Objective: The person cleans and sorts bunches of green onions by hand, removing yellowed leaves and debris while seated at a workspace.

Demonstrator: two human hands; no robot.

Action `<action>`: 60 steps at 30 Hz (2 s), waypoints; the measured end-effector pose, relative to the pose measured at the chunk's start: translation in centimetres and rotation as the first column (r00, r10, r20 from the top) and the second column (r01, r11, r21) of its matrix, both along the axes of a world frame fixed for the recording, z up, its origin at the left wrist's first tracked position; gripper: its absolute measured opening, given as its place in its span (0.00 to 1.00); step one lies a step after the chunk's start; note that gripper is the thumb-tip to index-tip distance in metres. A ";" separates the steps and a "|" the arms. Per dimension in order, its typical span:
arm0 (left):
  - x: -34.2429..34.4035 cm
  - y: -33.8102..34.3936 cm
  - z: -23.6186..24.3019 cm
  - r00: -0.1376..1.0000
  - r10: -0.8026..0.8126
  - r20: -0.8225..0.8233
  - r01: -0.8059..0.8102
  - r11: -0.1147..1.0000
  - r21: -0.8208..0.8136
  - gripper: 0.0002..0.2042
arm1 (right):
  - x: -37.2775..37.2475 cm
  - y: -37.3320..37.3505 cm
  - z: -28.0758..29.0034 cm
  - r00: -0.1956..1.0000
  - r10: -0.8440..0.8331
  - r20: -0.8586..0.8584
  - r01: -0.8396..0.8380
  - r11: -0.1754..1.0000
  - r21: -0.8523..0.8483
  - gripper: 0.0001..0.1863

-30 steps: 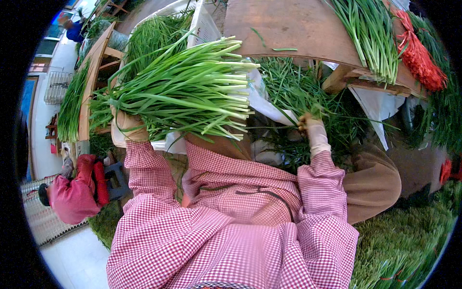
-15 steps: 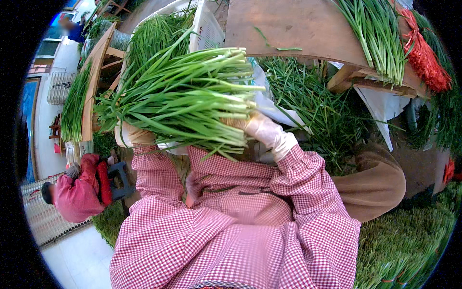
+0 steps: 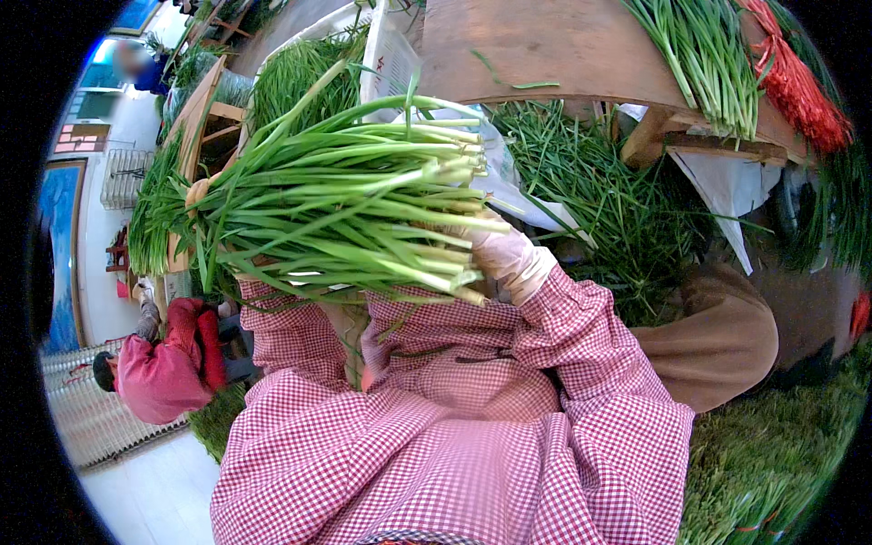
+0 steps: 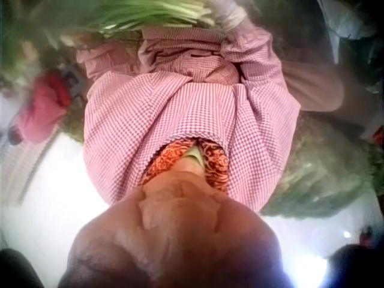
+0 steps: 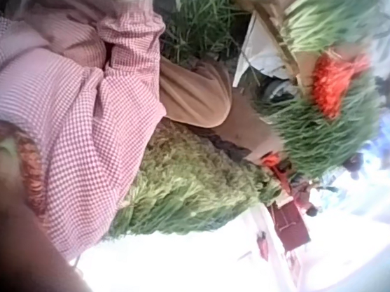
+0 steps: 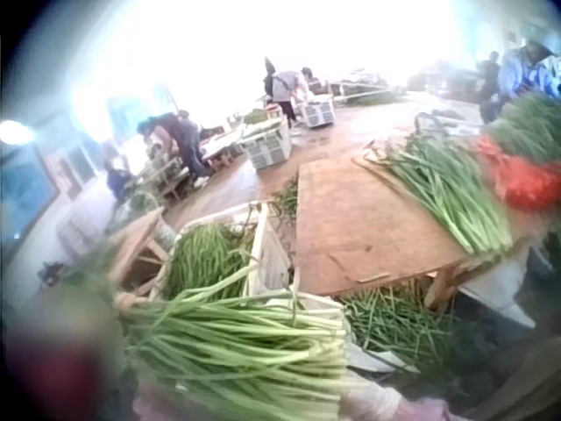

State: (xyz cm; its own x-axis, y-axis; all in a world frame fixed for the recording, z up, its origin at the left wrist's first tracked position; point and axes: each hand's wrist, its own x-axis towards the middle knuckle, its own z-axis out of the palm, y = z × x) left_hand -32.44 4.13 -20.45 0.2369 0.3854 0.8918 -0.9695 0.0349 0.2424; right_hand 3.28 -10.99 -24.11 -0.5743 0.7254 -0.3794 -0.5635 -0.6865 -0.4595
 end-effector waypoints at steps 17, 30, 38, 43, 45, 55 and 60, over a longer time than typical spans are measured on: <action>0.1 -3.0 -4.7 0.908 0.323 -0.266 -0.418 0.731 -0.539 0.06 | -0.9 0.8 -0.7 0.982 0.042 -0.186 -0.034 0.998 0.045 0.17; -1.0 -3.6 -4.7 0.864 0.367 -0.344 -0.502 0.672 -0.545 0.05 | 2.1 1.9 -2.5 0.961 0.275 -0.005 -0.267 0.939 0.215 0.13; -1.5 -4.1 -5.2 0.824 0.430 -0.368 -0.566 0.610 -0.554 0.05 | 20.5 -1.1 -16.1 0.512 -0.739 0.438 0.842 0.532 -0.087 0.12; -1.4 -4.9 -5.7 0.803 0.454 -0.386 -0.595 0.580 -0.556 0.05 | 7.6 2.0 -7.0 0.864 -0.127 0.488 0.034 0.980 0.195 0.26; -1.2 -5.3 -5.8 0.799 0.465 -0.381 -0.600 0.576 -0.556 0.06 | 3.2 3.0 -5.8 0.913 -0.049 0.405 -0.063 0.964 0.258 0.25; -0.9 -3.5 2.5 0.904 0.420 -0.081 -0.422 0.842 -0.337 0.06 | 9.8 2.7 -5.1 0.993 -0.113 -0.043 0.120 0.950 0.290 0.15; 2.2 -1.4 11.4 0.986 0.136 -0.098 -0.149 0.980 -0.133 0.07 | 15.2 3.1 -7.5 -0.532 0.237 0.813 -0.551 0.632 -0.545 0.34</action>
